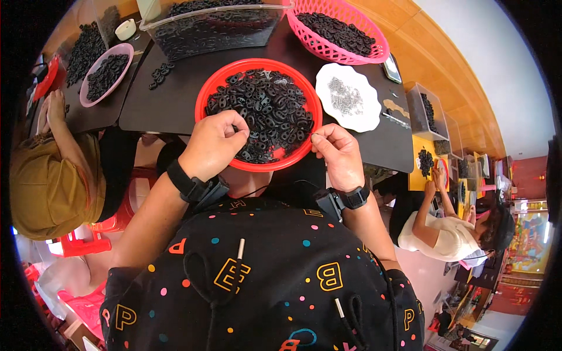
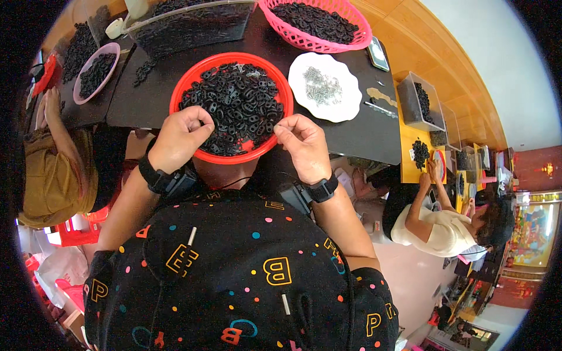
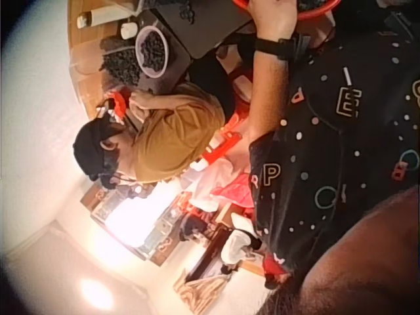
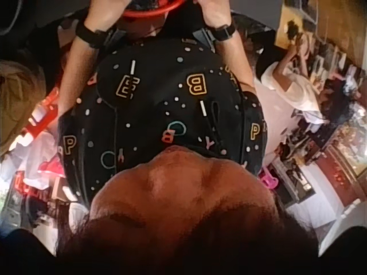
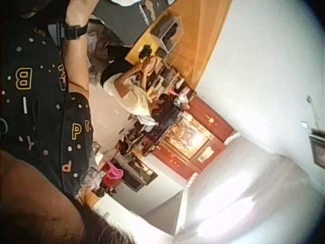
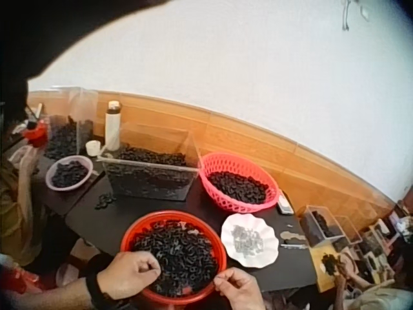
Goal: The person sits at a table and assembles small black plastic key components by hand. They pick up a black plastic piece from a red bowl, insert a metal pin from a white plate, and place the assembled unit into a clear plastic container. The process is repeated continuously throughout the clip.
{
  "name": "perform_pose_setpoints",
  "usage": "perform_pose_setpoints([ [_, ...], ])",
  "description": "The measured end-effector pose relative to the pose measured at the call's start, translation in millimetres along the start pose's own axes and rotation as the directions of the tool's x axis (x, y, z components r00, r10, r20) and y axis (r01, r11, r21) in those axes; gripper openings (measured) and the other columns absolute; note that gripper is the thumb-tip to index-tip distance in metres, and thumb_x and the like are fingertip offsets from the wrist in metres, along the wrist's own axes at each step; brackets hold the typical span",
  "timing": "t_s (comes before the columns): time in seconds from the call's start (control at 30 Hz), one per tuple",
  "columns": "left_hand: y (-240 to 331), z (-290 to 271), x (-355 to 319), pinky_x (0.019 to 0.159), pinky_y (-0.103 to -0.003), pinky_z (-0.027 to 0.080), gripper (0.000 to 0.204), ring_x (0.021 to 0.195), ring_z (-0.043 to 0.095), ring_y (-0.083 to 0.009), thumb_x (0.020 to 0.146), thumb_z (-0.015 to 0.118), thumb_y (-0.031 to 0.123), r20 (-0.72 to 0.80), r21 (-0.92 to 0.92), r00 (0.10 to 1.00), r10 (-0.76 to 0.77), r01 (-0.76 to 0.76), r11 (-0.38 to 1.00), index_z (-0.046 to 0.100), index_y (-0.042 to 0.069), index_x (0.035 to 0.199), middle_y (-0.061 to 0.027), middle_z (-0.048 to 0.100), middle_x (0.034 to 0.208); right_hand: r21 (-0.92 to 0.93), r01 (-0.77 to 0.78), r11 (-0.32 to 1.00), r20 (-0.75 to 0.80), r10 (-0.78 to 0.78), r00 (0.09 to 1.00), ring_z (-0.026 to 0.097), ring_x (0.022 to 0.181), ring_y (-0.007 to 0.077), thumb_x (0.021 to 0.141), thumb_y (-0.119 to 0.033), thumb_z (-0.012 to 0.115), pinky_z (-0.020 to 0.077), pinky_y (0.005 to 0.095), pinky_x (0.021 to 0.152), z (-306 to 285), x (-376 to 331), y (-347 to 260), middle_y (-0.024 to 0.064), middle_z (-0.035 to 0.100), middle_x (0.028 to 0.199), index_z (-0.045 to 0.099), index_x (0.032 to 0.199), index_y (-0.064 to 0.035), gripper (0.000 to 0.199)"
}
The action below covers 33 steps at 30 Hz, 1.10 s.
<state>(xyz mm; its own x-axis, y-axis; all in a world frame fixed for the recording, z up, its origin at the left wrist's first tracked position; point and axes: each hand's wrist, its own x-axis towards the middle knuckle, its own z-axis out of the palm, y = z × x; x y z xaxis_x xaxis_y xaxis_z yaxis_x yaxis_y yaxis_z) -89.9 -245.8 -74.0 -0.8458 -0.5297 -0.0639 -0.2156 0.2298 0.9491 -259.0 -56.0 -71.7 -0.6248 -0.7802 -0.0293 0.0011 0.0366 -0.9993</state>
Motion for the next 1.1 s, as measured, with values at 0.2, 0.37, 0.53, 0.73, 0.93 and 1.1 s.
perform_pose_setpoints([
  [0.2,-6,-7,-5,0.047,-0.019,0.029,0.004,0.058,0.04,0.0,0.084,0.057,0.004,-0.066,-0.169,0.993,0.096,-0.106,0.98,0.057,0.004,0.088,0.0063,0.05,0.07,-0.01,0.001,1.0,0.004,-0.001,1.0,0.049,0.063,0.0037,0.087,-0.01,0.061,0.0395,0.019,0.058,7,-8,-7,-0.0033,0.057,0.072,0.061,0.085,-0.0048,0.006],
  [0.37,5,-25,-14,0.046,-0.017,0.033,0.012,0.058,0.047,-0.0037,0.086,0.051,0.005,0.072,-0.535,0.985,-0.157,0.171,0.827,0.057,0.005,0.096,0.0021,0.055,0.075,0.009,0.008,1.0,0.005,-0.008,1.0,0.05,0.063,0.0043,0.087,-0.01,0.061,0.0399,0.0193,0.058,12,-15,-12,-0.0029,0.058,0.072,0.061,0.085,-0.0046,0.006],
  [0.53,-1,-27,-15,0.046,-0.016,0.035,0.018,0.058,0.049,-0.0046,0.083,0.046,0.001,0.06,-0.57,0.985,-0.159,0.164,0.805,0.057,0.005,0.097,-0.0004,0.057,0.078,0.027,0.003,1.0,-0.003,-0.003,1.0,0.051,0.063,0.0049,0.086,-0.01,0.061,0.0401,0.0195,0.058,12,-23,-17,-0.0022,0.058,0.072,0.061,0.085,-0.0047,0.006],
  [0.73,8,-17,-13,0.052,-0.019,0.039,0.021,0.06,0.05,-0.0064,0.078,0.042,-0.003,0.104,-0.288,0.994,-0.035,0.063,0.955,0.059,0.004,0.088,-0.0006,0.057,0.075,0.039,-0.02,0.999,0.019,0.019,1.0,0.051,0.063,0.0048,0.086,-0.011,0.062,0.0401,0.0194,0.058,6,-19,-11,-0.0022,0.058,0.071,0.061,0.085,-0.005,0.006],
  [0.93,11,-1,-3,0.06,-0.027,0.044,0.015,0.064,0.055,-0.0119,0.079,0.046,0.0,0.121,0.16,0.988,0.093,-0.112,0.981,0.06,0.0,0.081,-0.0053,0.058,0.069,0.03,-0.052,0.998,0.015,0.051,0.999,0.053,0.064,0.0046,0.086,-0.011,0.061,0.04,0.0189,0.058,3,-9,1,-0.0021,0.059,0.072,0.062,0.085,-0.0059,0.006],
  [1.1,17,10,3,0.059,-0.034,0.045,0.008,0.062,0.057,-0.0225,0.076,0.06,0.006,0.177,0.389,0.952,0.248,-0.299,0.871,0.06,0.001,0.083,-0.0116,0.057,0.067,0.06,-0.056,0.997,0.017,0.055,0.998,0.052,0.063,0.0043,0.087,-0.012,0.061,0.0403,0.0193,0.057,-4,-2,12,-0.0025,0.059,0.071,0.062,0.085,-0.0061,0.006],
])
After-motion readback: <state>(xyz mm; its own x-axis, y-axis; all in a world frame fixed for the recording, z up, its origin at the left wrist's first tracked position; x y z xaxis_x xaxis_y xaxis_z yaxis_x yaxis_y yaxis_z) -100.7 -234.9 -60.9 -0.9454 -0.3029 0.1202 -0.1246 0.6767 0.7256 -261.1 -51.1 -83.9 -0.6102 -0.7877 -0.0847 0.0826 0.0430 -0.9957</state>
